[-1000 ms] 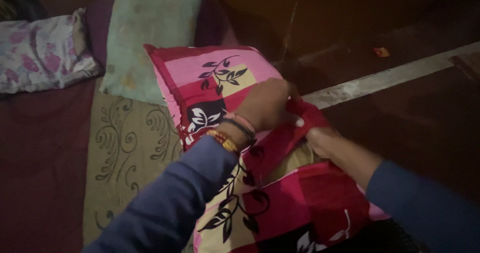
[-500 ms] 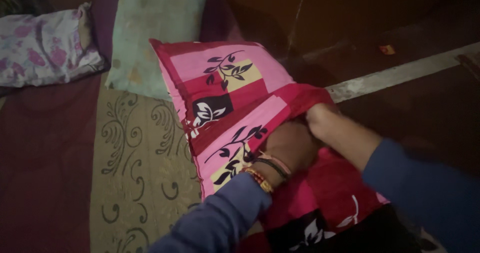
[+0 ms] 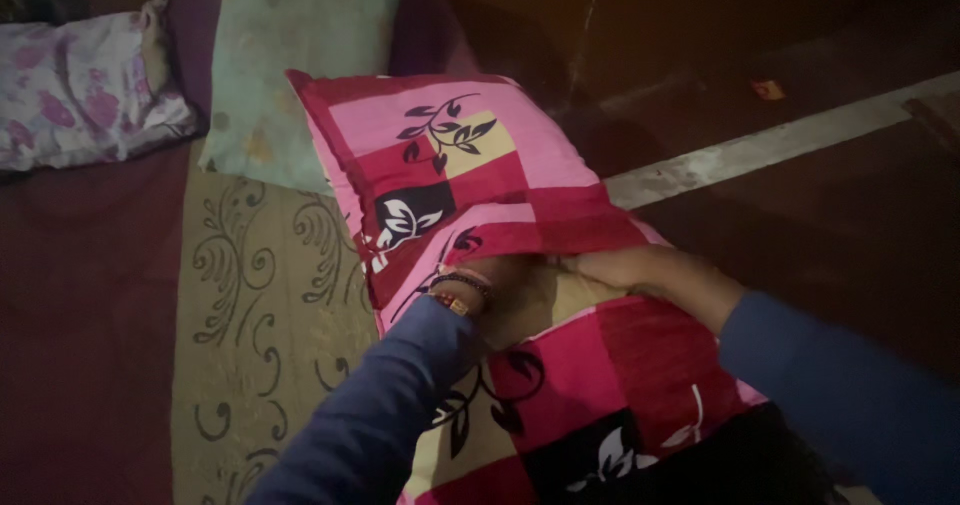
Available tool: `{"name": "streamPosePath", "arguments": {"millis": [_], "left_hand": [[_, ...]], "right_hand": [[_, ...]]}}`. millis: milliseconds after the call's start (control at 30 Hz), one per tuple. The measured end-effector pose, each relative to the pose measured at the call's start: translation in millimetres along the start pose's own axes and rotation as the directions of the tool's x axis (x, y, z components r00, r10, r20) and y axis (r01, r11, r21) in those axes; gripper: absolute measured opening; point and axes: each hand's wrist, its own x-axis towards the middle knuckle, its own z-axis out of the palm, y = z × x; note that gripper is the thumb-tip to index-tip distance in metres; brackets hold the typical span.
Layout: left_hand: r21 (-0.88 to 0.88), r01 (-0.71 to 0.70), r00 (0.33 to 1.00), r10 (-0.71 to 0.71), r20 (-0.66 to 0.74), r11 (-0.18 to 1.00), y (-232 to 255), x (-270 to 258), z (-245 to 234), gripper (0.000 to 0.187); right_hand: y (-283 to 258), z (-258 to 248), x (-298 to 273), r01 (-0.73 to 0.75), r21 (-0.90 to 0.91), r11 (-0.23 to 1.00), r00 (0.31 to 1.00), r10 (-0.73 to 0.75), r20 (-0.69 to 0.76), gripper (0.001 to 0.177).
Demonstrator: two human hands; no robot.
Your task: The person places a pink and red patterned pillowcase onto a pillow, smooths it, and then places a white floral pillowcase onto another pillow. They adjust and smooth both pillowcases by hand.
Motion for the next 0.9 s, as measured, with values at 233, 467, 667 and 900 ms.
{"name": "streamPosePath", "arguments": {"millis": [233,467,667,900], "left_hand": [[-0.092,0.012,0.999,-0.008,0.052,0.996,18,-4,-25,0.038],[-0.086,-0.143,0.990,0.142,-0.017,0.986,22,36,33,0.041],[-0.149,-0.194,0.945,0.226,0.238,0.970,47,19,-23,0.055],[-0.072,-0.164,0.748,0.172,0.641,0.984,82,56,-75,0.039]], "right_hand": [[16,0,15,-0.084,-0.014,0.996,0.988,0.085,0.128,0.040],[31,-7,17,-0.085,-0.393,0.916,0.996,0.064,-0.066,0.039],[-3,-25,-8,-0.038,-0.622,0.782,0.967,0.185,0.174,0.039],[-47,-69,-55,0.110,-0.584,0.804,0.866,0.211,0.454,0.041]]}}
